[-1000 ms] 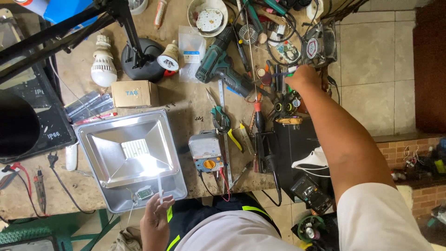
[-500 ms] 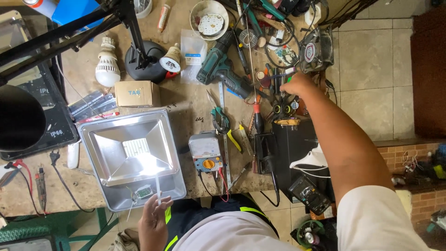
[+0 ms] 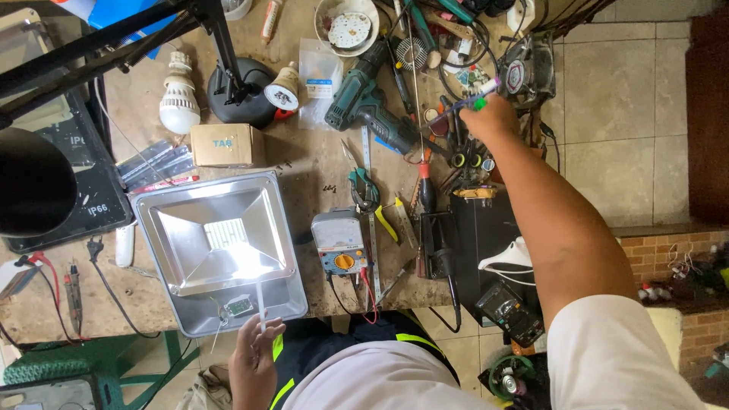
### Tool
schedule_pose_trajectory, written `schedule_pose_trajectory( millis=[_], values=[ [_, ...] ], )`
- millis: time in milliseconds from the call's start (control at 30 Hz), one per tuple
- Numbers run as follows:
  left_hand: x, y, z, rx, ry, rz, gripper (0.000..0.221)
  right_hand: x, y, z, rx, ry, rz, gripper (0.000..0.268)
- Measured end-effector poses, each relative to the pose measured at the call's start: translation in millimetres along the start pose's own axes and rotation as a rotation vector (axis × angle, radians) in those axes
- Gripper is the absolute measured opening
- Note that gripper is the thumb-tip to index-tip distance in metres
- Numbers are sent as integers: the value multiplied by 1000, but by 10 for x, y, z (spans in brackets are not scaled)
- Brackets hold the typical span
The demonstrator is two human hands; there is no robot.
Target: Assembling the internal PCB and wiring of an LED floodlight fixture on a repair bench.
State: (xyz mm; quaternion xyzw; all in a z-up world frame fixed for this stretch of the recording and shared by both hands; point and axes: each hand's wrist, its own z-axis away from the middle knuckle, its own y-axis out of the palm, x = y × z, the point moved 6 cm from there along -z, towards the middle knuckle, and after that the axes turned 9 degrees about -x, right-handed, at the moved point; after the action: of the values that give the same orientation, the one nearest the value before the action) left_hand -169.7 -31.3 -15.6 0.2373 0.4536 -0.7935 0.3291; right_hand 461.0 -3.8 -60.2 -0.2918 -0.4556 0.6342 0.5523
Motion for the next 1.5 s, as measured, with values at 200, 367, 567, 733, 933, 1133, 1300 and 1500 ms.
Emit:
schedule_pose_trajectory(
  millis=[200,367,567,733,933,1133,1300,1500],
  values=[
    [-89,13,-47,17,79,-5,35,20,-79,-266,-125,-226,-121,40],
    [-156,-8,-83,22,71,-39,32,45,-217,-149,-54,-268,-86,40],
    [-126,-39,-114,40,89,-35,38,-194,-449,-206,-204,-267,-38,28],
    [-185,-127,-109,22,101,-16,38,-151,-1285,878,76,-389,45,24],
    [-153,-136,-150,65,197,-1,28,-390,-1063,1390,533,-428,518,27],
    [-265,-231,-74,87,300,27,26,-514,-747,1217,338,-470,786,48],
    [-225,-349,-17,64,134,123,31,-255,-1185,2071,295,-339,51,28],
    [23,-500,-96,44,-3,274,31,-83,-195,2958,362,-364,-474,44]
  ],
)
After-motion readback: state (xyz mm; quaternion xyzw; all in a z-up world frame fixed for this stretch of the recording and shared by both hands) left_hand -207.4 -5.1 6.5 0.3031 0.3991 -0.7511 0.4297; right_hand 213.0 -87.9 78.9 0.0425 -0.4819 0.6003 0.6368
